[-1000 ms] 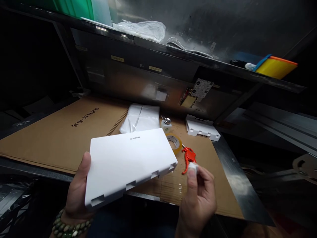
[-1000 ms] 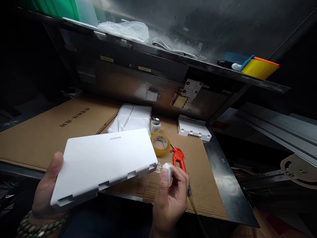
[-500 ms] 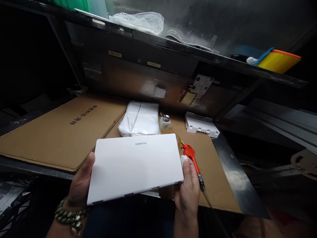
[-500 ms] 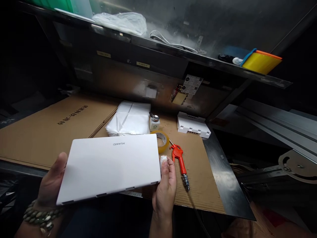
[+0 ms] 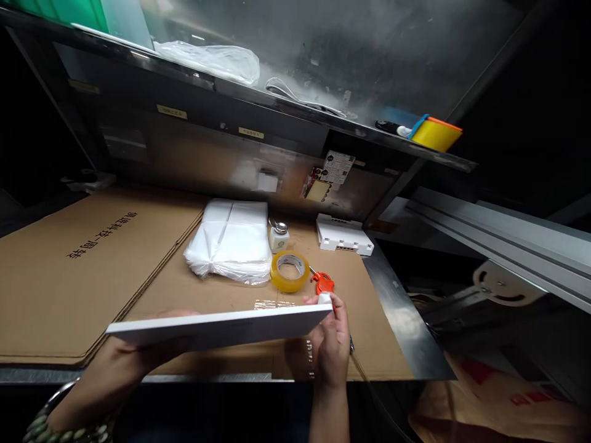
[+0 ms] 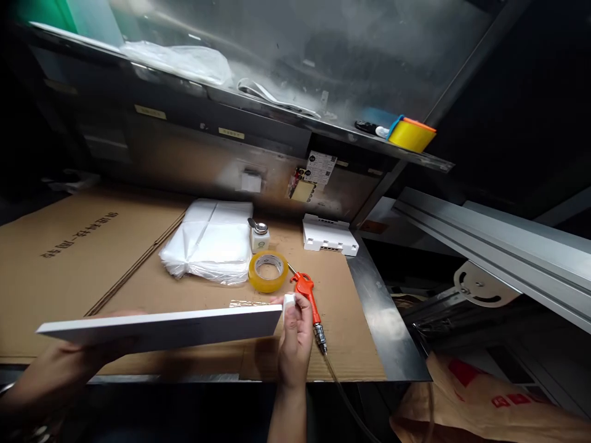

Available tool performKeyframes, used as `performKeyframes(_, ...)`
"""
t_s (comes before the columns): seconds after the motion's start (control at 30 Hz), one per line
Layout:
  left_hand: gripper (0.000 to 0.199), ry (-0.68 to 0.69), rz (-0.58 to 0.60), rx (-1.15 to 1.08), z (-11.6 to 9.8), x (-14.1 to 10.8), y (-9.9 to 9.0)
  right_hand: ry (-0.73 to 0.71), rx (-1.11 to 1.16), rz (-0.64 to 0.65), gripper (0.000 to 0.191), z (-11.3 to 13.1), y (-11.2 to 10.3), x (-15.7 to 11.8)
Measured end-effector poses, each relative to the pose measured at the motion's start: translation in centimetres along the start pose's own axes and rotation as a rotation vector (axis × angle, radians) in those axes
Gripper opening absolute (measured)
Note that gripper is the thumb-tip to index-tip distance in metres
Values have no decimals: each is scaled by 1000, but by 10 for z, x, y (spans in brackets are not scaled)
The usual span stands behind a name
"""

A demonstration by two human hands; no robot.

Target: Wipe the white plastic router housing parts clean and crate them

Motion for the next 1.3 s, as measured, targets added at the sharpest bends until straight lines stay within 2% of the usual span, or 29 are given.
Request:
performKeyframes(0.07,20,124,84,149,-9,-2,8,-26,10,-57,37,5,-8,4)
performKeyframes(0.13,23,231,141,220,-19,-4,18,-30,42,-128,33,11,-15,6)
performKeyframes(0.2,26,291,146,317,-27,-5,25,-29,80,-157,32,18,-18,6)
performKeyframes(0.3,21,308,162,430,-37,-6,30,-28,115,-141,30,28,-18,4)
performKeyframes(0.4,9,275,183,365,-41,-7,31,-42,151,-120,26,38,-17,0)
performKeyframes(0.53,9,271,155,283,-40,-10,30,-127,78,-107,22,51,-12,-10)
performKeyframes(0.63,11,304,133,259,-43,-13,31,-273,-155,-111,22,66,3,-23)
performKeyframes(0.7,13,330,147,333,-47,-16,33,-388,-345,-98,20,78,20,-34)
performKeyframes(0.87,9,441,228,519,-58,-27,36,-604,-618,95,20,98,73,-59)
performKeyframes(0.97,9,451,215,484,-54,-30,29,-698,-696,92,19,99,88,-64)
performKeyframes(1.1,12,371,170,398,-36,-26,18,-699,-723,-8,14,95,86,-61)
performKeyframes(1.23,17,466,194,603,-24,-20,8,-714,-724,41,14,94,83,-54)
performKeyframes(1.3,20,512,221,658,-19,-15,1,-705,-749,-22,11,97,73,-43)
Point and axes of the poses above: each hand's wrist, its own x-axis towards the middle knuckle, its own y-axis out of the palm, z = x × y, the point moved 6 cm from there along x, towards the middle knuckle, and after that the axes turned 5 degrees about y, right-handed, at the moved point
